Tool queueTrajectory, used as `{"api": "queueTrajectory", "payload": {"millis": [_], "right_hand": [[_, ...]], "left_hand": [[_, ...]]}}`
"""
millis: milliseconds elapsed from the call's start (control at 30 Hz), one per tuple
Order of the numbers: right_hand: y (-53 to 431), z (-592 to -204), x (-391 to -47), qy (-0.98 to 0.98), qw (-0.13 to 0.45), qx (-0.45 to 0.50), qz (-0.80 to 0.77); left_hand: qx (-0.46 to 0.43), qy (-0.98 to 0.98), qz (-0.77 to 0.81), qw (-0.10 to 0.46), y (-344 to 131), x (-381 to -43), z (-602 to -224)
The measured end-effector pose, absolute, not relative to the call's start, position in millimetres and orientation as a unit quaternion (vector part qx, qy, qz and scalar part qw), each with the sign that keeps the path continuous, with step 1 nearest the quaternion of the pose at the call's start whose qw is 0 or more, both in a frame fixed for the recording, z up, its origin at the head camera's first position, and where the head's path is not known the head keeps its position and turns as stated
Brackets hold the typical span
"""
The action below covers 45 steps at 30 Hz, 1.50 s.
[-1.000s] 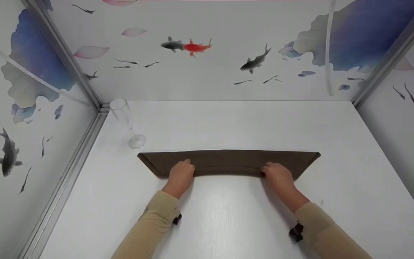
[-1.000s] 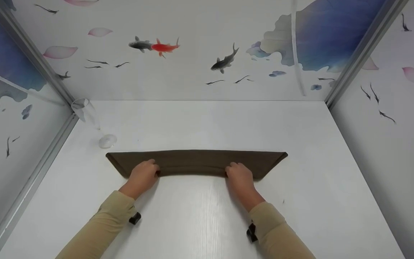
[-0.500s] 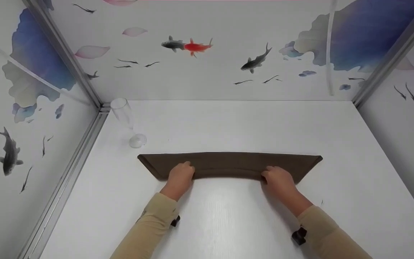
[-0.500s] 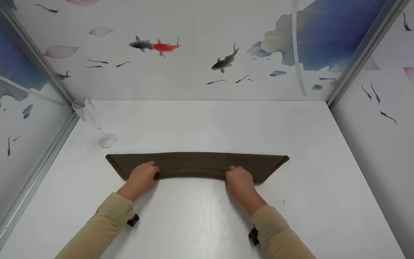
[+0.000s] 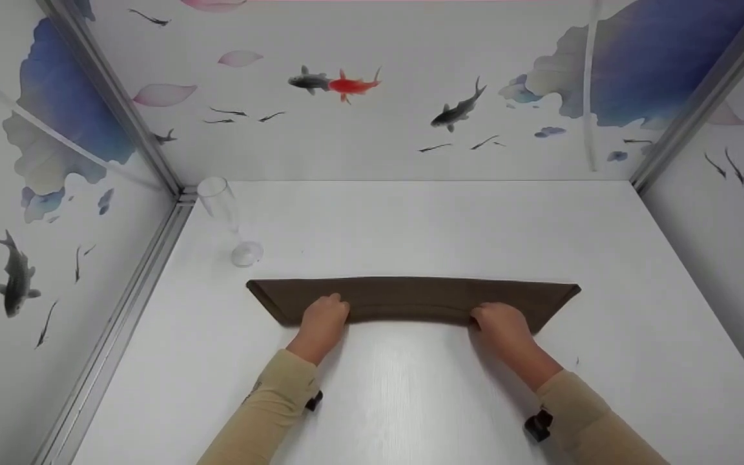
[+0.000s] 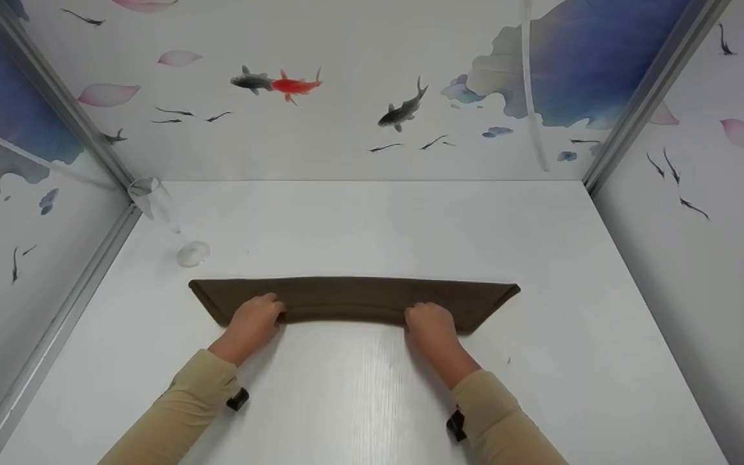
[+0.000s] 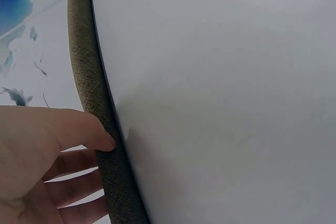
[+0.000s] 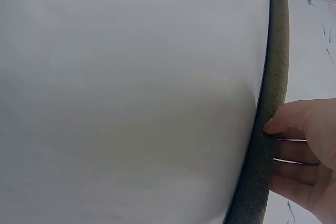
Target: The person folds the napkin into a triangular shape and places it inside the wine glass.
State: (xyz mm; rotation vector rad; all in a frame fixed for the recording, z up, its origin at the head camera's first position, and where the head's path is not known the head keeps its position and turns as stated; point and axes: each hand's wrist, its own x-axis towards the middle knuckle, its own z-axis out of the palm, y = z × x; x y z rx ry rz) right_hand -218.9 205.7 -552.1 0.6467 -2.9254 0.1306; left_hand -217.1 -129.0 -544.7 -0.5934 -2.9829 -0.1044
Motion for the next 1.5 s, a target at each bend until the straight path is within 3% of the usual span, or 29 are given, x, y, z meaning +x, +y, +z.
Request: {"api": "queueTrajectory", "payload": {"millis": [600, 900, 1233, 1500], "right_hand": [[209, -552, -230, -0.975, 0.055, 0.200, 0.077], [209, -552, -238, -0.978, 0.038, 0.187, 0.081], [207, -553, -239, -0.975, 0.089, 0.191, 0.075], [205, -554, -236, -0.975, 0.083, 0.196, 0.063]], "left_hand": [[-0.139, -0.986, -0.090, -0.001, -133, -230, -544], [-0.125, -0.984, -0.122, 0.026, -134, -238, -546], [-0.114, -0.985, -0.072, 0.110, -131, -239, -548], [-0.126, -0.984, -0.072, 0.102, -132, -234, -551]]}}
